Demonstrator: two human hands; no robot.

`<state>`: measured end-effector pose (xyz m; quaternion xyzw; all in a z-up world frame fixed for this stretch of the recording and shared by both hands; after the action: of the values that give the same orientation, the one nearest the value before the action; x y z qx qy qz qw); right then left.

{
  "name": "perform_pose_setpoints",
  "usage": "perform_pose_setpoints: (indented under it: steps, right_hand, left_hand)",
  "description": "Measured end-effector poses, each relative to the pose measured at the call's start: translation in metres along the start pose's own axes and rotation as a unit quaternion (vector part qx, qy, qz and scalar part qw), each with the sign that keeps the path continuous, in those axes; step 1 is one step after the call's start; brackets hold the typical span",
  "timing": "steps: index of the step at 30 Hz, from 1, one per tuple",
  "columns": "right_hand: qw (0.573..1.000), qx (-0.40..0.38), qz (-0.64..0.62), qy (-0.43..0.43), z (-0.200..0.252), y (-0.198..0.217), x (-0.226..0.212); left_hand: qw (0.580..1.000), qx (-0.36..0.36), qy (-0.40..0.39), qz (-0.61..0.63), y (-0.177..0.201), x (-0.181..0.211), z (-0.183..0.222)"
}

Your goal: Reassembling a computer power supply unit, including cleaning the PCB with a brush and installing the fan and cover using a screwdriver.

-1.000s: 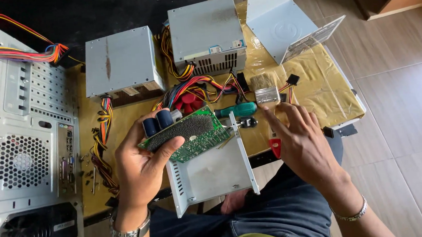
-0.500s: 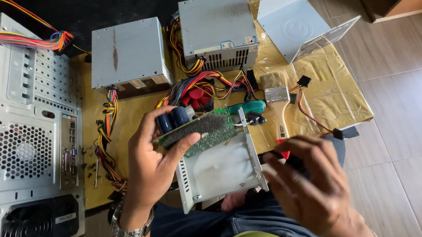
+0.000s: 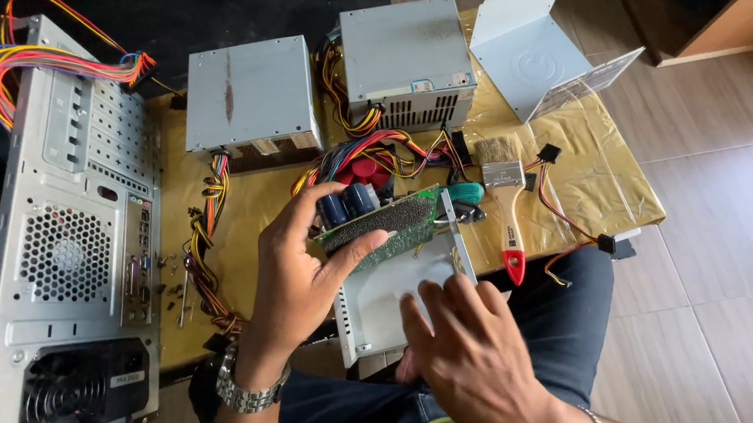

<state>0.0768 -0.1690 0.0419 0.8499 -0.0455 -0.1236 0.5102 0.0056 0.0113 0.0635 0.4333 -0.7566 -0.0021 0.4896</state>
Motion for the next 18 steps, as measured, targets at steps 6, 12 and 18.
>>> perform_pose_setpoints:
  steps: [6, 12, 18]
  right_hand:
    - [0.982, -0.099, 0.160, -0.011, -0.016, -0.034, -0.004]
    - [0.964, -0.097, 0.247, 0.001, -0.027, -0.049, -0.001]
    - [0.944, -0.222, 0.244, 0.014, -0.033, -0.044, 0.006]
  left_hand:
    - [0.999, -0.003, -0.013, -0.029, 0.005, 0.003, -0.001]
    - [1.000, -0.011, -0.018, 0.008, 0.008, 0.003, -0.003]
    - [1.000, -0.016, -0.009, 0.006, 0.009, 0.000, -0.004]
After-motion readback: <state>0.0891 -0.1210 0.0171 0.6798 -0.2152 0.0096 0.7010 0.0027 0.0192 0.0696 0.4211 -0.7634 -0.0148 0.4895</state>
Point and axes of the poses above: each hand's wrist, its own z-axis away from the middle knuckle, its own y-axis out of the back of the hand, x = y × z, the point moved 2 cm from there along -z, towards the middle knuckle, and after that the axes turned 7 degrees about -y, right-handed, at the moved point
